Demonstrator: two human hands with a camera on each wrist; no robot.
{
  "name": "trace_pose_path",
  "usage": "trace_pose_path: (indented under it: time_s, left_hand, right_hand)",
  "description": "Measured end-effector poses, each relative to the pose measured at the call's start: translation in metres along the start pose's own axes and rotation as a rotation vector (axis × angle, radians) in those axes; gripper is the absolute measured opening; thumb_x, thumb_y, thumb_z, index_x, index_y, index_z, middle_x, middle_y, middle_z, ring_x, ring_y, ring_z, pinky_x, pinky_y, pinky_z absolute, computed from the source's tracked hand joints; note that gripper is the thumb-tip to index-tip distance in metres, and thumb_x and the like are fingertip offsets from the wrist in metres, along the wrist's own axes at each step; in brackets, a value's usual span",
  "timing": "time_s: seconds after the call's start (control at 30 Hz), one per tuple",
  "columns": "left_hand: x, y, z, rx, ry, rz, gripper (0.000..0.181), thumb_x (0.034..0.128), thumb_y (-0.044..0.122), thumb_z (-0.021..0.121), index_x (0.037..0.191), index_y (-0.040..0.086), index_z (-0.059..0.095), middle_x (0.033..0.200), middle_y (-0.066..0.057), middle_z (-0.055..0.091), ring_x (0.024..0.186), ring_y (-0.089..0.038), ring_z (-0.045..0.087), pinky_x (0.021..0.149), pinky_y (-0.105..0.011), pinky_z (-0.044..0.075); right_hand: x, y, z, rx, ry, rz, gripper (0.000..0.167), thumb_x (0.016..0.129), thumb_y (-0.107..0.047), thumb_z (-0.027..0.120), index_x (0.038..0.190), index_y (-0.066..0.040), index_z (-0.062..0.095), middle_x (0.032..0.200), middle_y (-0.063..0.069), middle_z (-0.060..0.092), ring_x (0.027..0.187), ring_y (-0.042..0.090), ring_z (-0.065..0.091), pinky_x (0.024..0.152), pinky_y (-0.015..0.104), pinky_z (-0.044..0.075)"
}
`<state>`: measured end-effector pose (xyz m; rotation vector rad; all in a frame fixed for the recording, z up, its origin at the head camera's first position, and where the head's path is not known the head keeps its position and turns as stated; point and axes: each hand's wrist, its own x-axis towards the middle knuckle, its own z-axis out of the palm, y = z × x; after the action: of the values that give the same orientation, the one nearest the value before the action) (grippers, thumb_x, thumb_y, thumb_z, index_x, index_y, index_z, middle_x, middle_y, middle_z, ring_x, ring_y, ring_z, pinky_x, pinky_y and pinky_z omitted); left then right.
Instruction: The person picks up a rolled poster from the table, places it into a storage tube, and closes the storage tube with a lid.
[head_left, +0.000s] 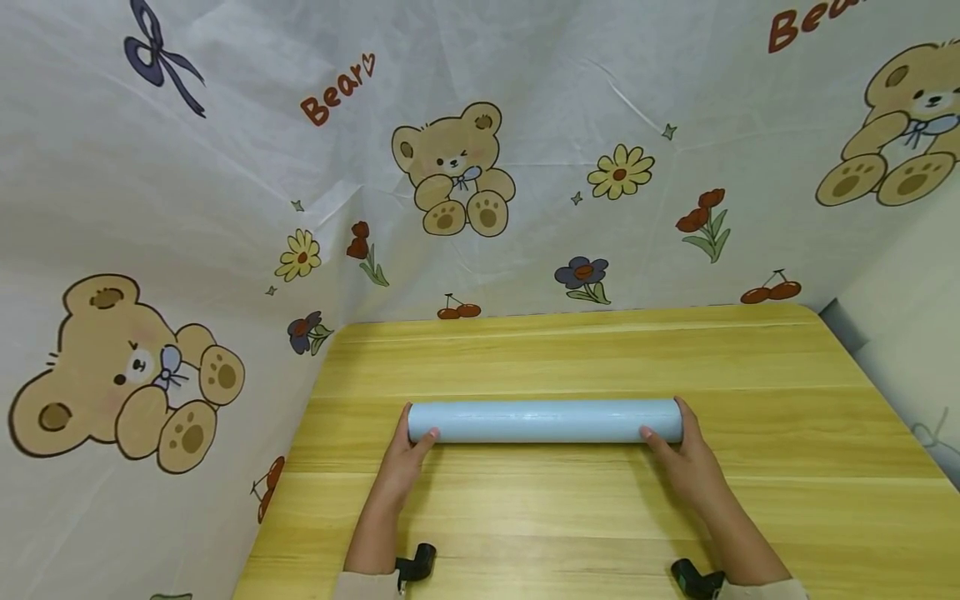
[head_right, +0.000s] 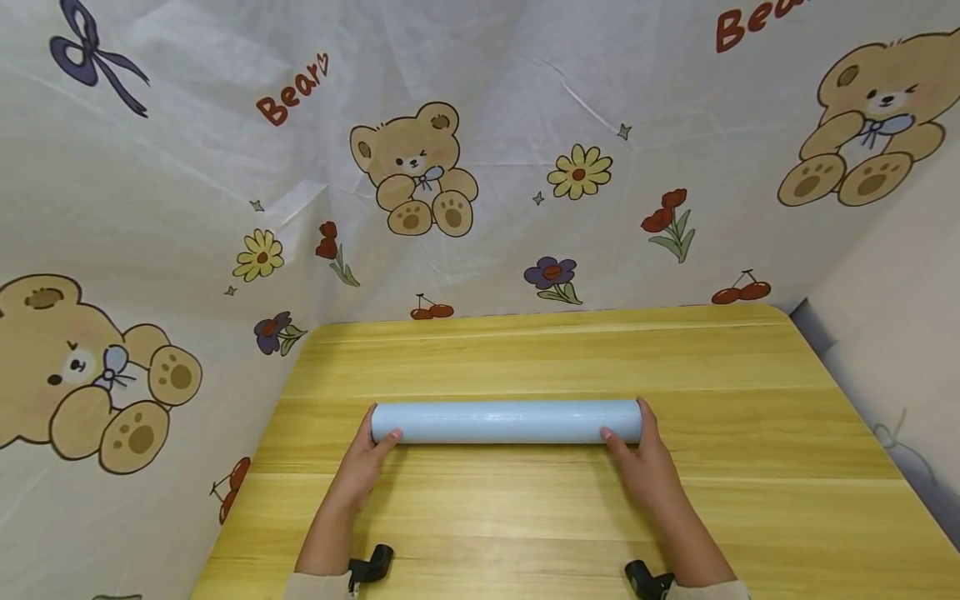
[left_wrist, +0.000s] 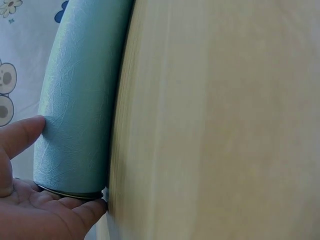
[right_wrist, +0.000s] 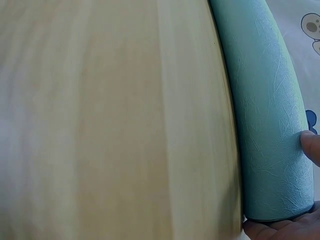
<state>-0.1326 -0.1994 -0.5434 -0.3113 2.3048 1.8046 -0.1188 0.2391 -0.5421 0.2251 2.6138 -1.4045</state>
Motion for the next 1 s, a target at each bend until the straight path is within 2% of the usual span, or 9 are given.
trace_pose_path:
  time_s: [0.37,0.63,1.0]
  left_hand:
    - [-0.0004,0.0017,-0.0001,0.008,0.012,-0.013,0.088,0.1014,0.039,0.061,0.164,0.018,0.003,0.169,-0.021,0.012,0.155,-0.042,0.014,0.124,-0.060,0.019]
    - [-0.0004,0.0024,-0.0011,-0.013,0.013,-0.034,0.095,0.0984,0.043,0.064,0.164,0.019,0.000,0.169,-0.021,0.009,0.155,-0.043,0.013,0.124,-0.061,0.020]
    - [-0.0019,0.0037,-0.0013,-0.044,0.016,-0.016,0.097,0.0977,0.044,0.065,0.164,0.018,0.000,0.170,-0.019,0.007,0.156,-0.042,0.010,0.124,-0.060,0.019]
  right_hand:
    - [0.0022,0.0010,-0.0014,0.008,-0.012,-0.006,0.099,0.102,-0.054,0.051,0.161,-0.008,-0.014,0.161,0.040,0.011,0.147,0.060,0.014,0.115,0.074,0.019]
    - [0.0025,0.0000,-0.0021,0.041,-0.023,0.008,0.104,0.100,-0.057,0.053,0.161,-0.012,-0.017,0.165,0.034,0.001,0.149,0.059,0.007,0.116,0.074,0.015]
    - [0.0007,-0.0030,-0.0066,0.078,-0.041,0.035,0.108,0.098,-0.060,0.054,0.159,-0.014,-0.021,0.166,0.030,-0.007,0.151,0.056,0.001,0.117,0.074,0.012]
